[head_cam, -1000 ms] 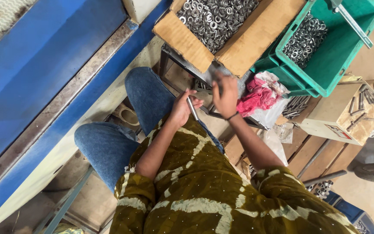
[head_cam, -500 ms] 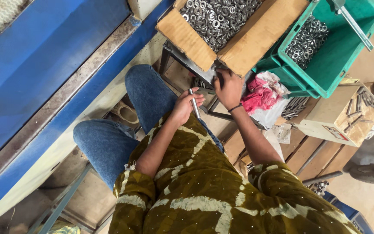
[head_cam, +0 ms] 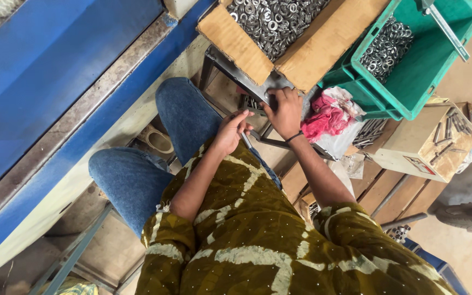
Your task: The person picks metal washers from a cardboard box, wipes them with a cloth, and measures them with a digital caliper. The person also opens a machine door, wipes the interior, and marks a surface with a pencil before closing the door.
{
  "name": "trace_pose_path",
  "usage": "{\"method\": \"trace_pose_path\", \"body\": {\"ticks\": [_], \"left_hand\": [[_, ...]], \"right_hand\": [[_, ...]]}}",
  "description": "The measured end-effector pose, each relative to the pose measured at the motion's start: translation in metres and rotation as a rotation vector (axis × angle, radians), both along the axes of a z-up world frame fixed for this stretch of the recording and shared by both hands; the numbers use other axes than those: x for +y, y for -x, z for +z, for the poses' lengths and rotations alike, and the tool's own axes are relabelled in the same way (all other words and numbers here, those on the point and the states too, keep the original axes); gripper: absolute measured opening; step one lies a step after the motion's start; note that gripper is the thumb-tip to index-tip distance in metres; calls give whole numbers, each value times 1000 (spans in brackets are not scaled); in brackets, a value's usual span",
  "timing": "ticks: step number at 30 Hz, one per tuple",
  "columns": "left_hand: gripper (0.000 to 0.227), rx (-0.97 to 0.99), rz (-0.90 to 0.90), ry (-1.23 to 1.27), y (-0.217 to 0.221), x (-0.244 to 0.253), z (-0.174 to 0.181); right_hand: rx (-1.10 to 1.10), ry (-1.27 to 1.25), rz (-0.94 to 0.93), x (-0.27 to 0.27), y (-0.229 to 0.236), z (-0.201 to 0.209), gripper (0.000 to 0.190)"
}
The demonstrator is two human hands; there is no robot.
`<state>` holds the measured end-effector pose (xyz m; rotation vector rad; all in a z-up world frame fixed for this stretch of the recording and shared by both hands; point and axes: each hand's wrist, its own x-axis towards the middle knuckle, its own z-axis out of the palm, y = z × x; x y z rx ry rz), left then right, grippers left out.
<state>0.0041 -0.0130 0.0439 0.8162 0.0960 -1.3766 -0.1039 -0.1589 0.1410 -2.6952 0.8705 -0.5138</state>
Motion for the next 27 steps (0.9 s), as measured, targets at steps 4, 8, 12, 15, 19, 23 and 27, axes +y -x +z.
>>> {"method": "trace_pose_path", "body": {"ticks": [4,8,12,15,19,23,27], "left_hand": [[24,-13,-5,-5,1,0,0],[24,-10,-7,-11,1,0,0],[24,13,10,-26,3,-1,-2],[25,22,18,-28,3,-3,-2],[24,16,27,-34,2,-2,-2],[26,20,30,-23,1,-2,2],[27,7,15,-57,0,-3,5]], "right_hand": [[-59,-37,-5,6,4,-7,23],[-215,-215,10,10,7,-11,13],[-263,-546,-30,17,7,-17,15],[-275,-628,0,25,8,-19,18],[-288,-613,63,32,10,-22,19],[-290,-664,23,32,10,-28,18],[-287,-769,-32,28,11,-39,16]]}}
